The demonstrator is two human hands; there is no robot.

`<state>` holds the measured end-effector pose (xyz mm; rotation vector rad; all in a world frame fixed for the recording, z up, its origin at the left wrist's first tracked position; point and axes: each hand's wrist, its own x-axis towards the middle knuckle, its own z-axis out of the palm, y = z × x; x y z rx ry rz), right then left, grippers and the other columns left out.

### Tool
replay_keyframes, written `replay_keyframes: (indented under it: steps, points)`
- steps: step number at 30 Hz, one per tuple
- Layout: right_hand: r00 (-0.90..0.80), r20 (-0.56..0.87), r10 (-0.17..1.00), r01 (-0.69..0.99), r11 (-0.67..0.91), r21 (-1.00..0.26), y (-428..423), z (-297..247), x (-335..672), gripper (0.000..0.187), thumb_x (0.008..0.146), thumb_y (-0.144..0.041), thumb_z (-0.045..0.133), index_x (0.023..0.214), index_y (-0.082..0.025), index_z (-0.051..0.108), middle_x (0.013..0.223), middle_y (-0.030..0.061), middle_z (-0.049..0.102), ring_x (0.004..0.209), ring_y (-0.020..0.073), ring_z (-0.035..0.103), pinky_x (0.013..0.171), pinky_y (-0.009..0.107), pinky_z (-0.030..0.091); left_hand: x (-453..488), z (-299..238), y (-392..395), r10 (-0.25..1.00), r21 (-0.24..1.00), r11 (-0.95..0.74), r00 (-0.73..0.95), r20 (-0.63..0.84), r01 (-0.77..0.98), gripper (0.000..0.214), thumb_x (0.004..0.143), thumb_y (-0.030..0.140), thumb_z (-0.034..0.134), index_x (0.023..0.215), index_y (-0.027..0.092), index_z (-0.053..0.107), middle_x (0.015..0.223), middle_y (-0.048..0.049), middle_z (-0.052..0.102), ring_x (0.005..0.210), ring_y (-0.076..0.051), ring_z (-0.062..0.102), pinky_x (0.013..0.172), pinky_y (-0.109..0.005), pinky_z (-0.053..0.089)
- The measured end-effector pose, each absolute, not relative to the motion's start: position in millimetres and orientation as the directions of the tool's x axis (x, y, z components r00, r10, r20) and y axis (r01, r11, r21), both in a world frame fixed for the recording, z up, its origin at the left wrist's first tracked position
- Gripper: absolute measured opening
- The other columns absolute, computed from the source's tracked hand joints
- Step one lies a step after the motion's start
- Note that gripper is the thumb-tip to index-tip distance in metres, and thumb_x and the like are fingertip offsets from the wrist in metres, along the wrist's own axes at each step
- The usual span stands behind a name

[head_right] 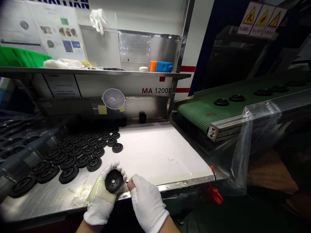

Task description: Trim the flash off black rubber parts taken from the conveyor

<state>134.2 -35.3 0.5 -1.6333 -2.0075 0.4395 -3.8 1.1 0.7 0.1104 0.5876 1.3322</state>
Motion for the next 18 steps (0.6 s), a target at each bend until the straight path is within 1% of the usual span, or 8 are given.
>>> replay_keyframes:
  steps: [3, 7, 10, 13, 15, 18]
  points:
    - [-0.16, 0.197, 0.967, 0.851, 0.236, -0.468, -32, -3, 127, 0.023, 0.091, -0.033, 0.035, 0.077, -0.024, 0.051, 0.068, -0.0028, 0.061, 0.06, 0.0144, 0.055, 0.052, 0.025, 0.027, -1, 1, -3, 0.941, 0.431, 0.283, 0.16, -0.299, -0.857, 0.008, 0.074, 0.021, 0.06, 0.081, 0.017, 0.06, 0.07, -0.0017, 0.056, 0.064, -0.015, 0.058, 0.062, -0.031, 0.053]
    - [-0.168, 0.216, 0.962, 0.858, 0.25, -0.449, -29, -8, 125, 0.024, 0.092, -0.033, 0.035, 0.077, -0.024, 0.051, 0.07, -0.0031, 0.062, 0.062, 0.0144, 0.056, 0.053, 0.025, 0.027, 1, 3, -8, 0.953, 0.441, 0.244, 0.128, -0.276, -0.863, 0.012, 0.074, 0.021, 0.06, 0.085, 0.017, 0.061, 0.072, -0.0017, 0.057, 0.068, -0.015, 0.059, 0.067, -0.032, 0.052]
    - [-0.15, 0.192, 0.97, 0.856, 0.225, -0.466, -32, -13, 124, 0.025, 0.092, -0.032, 0.033, 0.08, -0.024, 0.053, 0.071, -0.0016, 0.064, 0.063, 0.0152, 0.058, 0.053, 0.025, 0.027, 3, 1, -9, 0.957, 0.442, 0.223, 0.109, -0.269, -0.869, 0.009, 0.074, 0.021, 0.06, 0.083, 0.017, 0.06, 0.072, -0.0012, 0.057, 0.068, -0.014, 0.058, 0.068, -0.031, 0.052]
    - [-0.13, 0.162, 0.978, 0.827, 0.197, -0.526, -35, -18, 122, 0.027, 0.093, -0.032, 0.032, 0.085, -0.024, 0.056, 0.075, 0.0006, 0.066, 0.067, 0.0161, 0.06, 0.055, 0.025, 0.03, 5, -4, -10, 0.964, 0.459, 0.211, 0.105, -0.246, -0.863, 0.007, 0.076, 0.021, 0.06, 0.082, 0.017, 0.059, 0.073, -0.0013, 0.056, 0.069, -0.015, 0.058, 0.066, -0.03, 0.051]
    - [-0.112, 0.145, 0.983, 0.808, 0.175, -0.563, -39, -21, 121, 0.029, 0.093, -0.033, 0.03, 0.084, -0.023, 0.057, 0.076, 0.0014, 0.066, 0.067, 0.016, 0.06, 0.055, 0.025, 0.031, 5, -8, -9, 0.965, 0.464, 0.215, 0.113, -0.237, -0.859, 0.009, 0.076, 0.023, 0.059, 0.083, 0.017, 0.059, 0.073, -0.0016, 0.056, 0.069, -0.015, 0.058, 0.064, -0.031, 0.052]
    - [-0.121, 0.13, 0.984, 0.802, 0.174, -0.571, -43, -24, 119, 0.031, 0.092, -0.034, 0.03, 0.079, -0.023, 0.056, 0.072, 0.0012, 0.066, 0.063, 0.0159, 0.059, 0.054, 0.024, 0.031, 5, -12, -6, 0.967, 0.444, 0.196, 0.097, -0.236, -0.874, 0.008, 0.076, 0.02, 0.06, 0.083, 0.016, 0.06, 0.073, -0.0019, 0.056, 0.069, -0.014, 0.058, 0.068, -0.031, 0.052]
